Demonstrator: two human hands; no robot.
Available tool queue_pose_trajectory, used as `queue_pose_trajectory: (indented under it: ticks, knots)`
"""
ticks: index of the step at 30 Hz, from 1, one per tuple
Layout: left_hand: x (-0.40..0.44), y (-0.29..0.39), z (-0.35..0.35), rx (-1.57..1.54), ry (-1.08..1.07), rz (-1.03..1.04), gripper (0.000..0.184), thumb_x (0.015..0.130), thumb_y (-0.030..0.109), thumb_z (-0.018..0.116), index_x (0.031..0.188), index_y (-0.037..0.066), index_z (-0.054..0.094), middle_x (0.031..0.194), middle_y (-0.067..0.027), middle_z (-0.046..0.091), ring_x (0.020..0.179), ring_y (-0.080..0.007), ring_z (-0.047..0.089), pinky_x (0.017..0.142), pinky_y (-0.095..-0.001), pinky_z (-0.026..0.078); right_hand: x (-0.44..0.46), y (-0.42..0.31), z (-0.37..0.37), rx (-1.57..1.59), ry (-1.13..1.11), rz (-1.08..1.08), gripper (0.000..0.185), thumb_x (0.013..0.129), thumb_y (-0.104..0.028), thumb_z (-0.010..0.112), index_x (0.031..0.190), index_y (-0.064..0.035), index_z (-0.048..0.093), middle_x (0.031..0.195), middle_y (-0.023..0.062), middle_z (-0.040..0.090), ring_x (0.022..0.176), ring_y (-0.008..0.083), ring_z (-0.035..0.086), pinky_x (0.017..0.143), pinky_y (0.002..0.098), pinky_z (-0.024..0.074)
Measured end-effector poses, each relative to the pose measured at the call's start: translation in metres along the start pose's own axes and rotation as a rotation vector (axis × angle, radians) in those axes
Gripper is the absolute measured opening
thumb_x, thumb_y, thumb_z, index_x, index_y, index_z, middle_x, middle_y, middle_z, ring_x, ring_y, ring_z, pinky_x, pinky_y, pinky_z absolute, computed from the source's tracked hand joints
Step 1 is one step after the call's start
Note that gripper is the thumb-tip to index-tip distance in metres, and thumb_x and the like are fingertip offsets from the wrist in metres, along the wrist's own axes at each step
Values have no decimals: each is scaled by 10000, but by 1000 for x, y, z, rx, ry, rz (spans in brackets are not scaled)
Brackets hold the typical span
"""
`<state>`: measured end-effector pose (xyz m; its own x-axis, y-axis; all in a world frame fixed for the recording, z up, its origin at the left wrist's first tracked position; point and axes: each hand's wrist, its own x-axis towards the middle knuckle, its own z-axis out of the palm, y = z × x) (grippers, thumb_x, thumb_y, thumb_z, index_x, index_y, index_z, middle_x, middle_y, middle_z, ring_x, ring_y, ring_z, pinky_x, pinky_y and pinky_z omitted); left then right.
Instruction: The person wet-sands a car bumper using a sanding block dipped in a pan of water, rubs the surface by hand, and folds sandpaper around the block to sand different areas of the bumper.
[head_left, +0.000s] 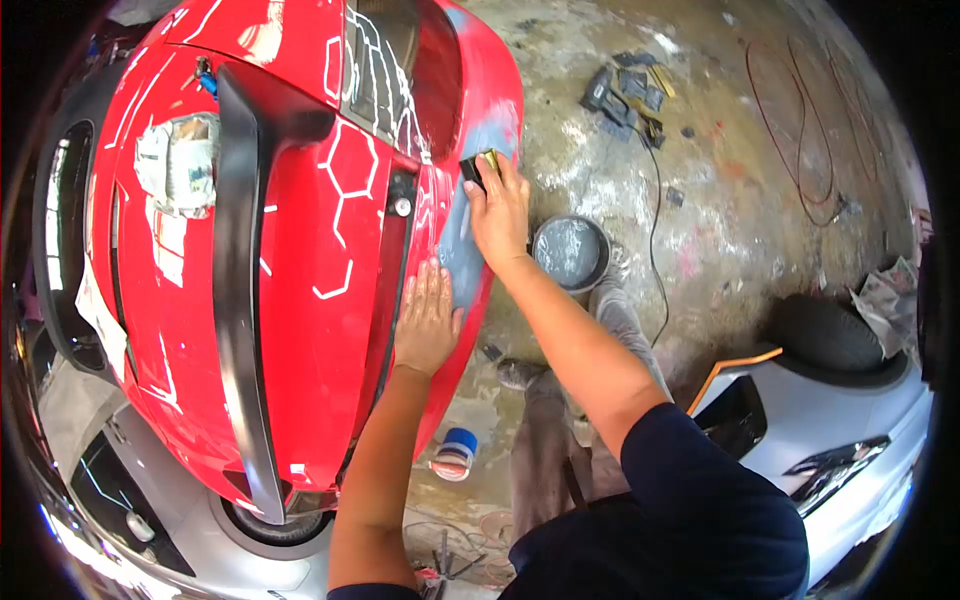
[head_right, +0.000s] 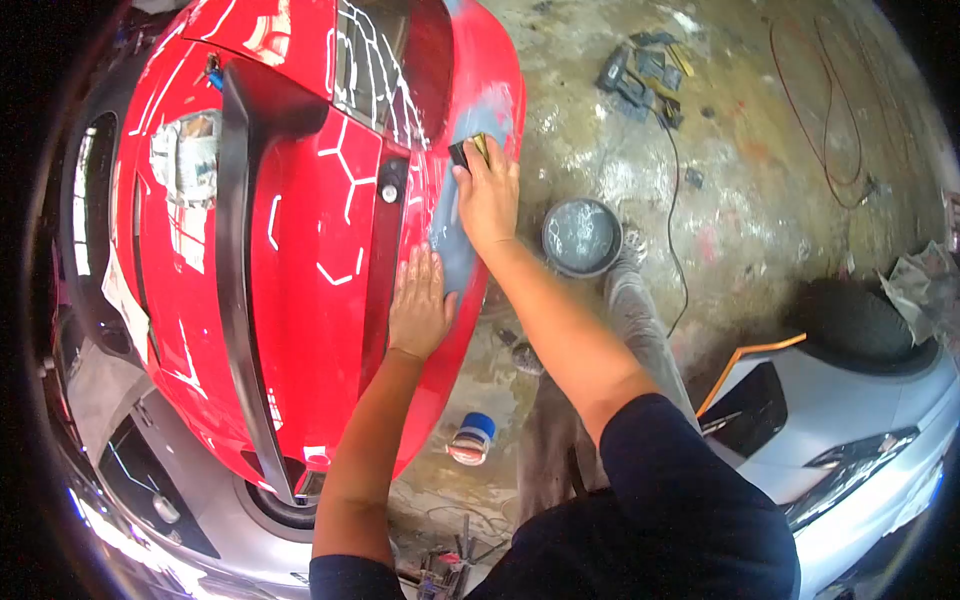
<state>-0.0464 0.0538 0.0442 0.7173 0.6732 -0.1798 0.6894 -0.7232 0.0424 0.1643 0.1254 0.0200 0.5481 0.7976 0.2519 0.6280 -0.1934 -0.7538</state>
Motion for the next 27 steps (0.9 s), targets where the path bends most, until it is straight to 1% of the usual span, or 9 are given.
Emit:
queue_pose_trajectory:
  ticks: [4, 7, 8, 11, 12, 15, 18, 22, 27]
  knots:
    - [-41, 1, 8, -12, -48, 12, 782, 994, 370, 594, 1575, -92, 349, 1684, -293, 273, 1602, -386, 216, 1309, -521, 166, -103, -17, -12, 47, -28, -88, 466, 875, -93, 781, 1328, -68, 674, 1450, 215, 565, 1231, 449, 561, 1053, 524, 476]
    - [-41, 4, 10, 59, -43, 1, 792, 993, 391, 579, 1582, -85, 347, 1693, -284, 262, 1607, -379, 205, 1312, -519, 152, -87, -4, -13, 87, -59, -181, 438, 899, -102, 753, 1328, -66, 672, 1459, 221, 558, 1237, 448, 568, 1066, 526, 470]
    - [-44, 4, 11, 62, -36, 3, 790, 994, 393, 573, 1583, -83, 348, 1695, -281, 259, 1607, -378, 205, 1313, -518, 149, -64, -4, -11, 88, -53, -144, 425, 940, -110, 724, 1358, -64, 657, 1487, 223, 543, 1277, 465, 555, 1105, 546, 445]
    - [-47, 4, 16, 60, -14, 7, 784, 995, 395, 561, 1586, -75, 350, 1701, -271, 253, 1608, -374, 205, 1314, -516, 142, -10, 2, 10, 32, 64, -132, 405, 946, -114, 716, 1345, -64, 667, 1482, 217, 559, 1280, 455, 565, 1102, 547, 446]
    - [-47, 4, 17, 51, -11, 5, 782, 994, 394, 561, 1587, -72, 352, 1702, -269, 253, 1609, -373, 205, 1315, -516, 140, -20, -2, 7, 121, 82, -104, 377, 966, -125, 691, 1338, -66, 674, 1479, 224, 567, 1290, 445, 569, 1103, 537, 443]
    - [-40, 3, 14, 60, -3, -5, 782, 993, 395, 558, 1589, -68, 352, 1705, -264, 252, 1609, -371, 204, 1316, -514, 137, -102, -19, -14, 71, -67, -146, 381, 984, -130, 662, 1360, -64, 657, 1495, 233, 556, 1319, 437, 554, 1101, 523, 439]
    - [-41, 6, 13, 86, -11, -2, 780, 995, 400, 550, 1589, -67, 354, 1705, -264, 252, 1610, -371, 201, 1316, -513, 134, -101, -5, -22, 102, -162, -224, 419, 983, -126, 660, 1397, -70, 633, 1508, 212, 556, 1336, 426, 546, 1100, 522, 433]
    - [-41, 5, 11, 109, -12, 4, 780, 998, 409, 540, 1588, -67, 357, 1705, -264, 254, 1611, -371, 199, 1317, -511, 132, -31, 2, -3, 41, -79, -175, 490, 962, -161, 702, 1440, -101, 613, 1538, 154, 542, 1360, 402, 532, 1109, 545, 419]
    - [-40, 4, 13, 104, 3, 6, 781, 999, 412, 537, 1595, -59, 354, 1710, -255, 247, 1614, -361, 194, 1318, -504, 130, -112, 4, -25, 19, -217, -260, 477, 989, -132, 653, 1462, -117, 598, 1564, 151, 518, 1356, 402, 530, 1108, 537, 429]
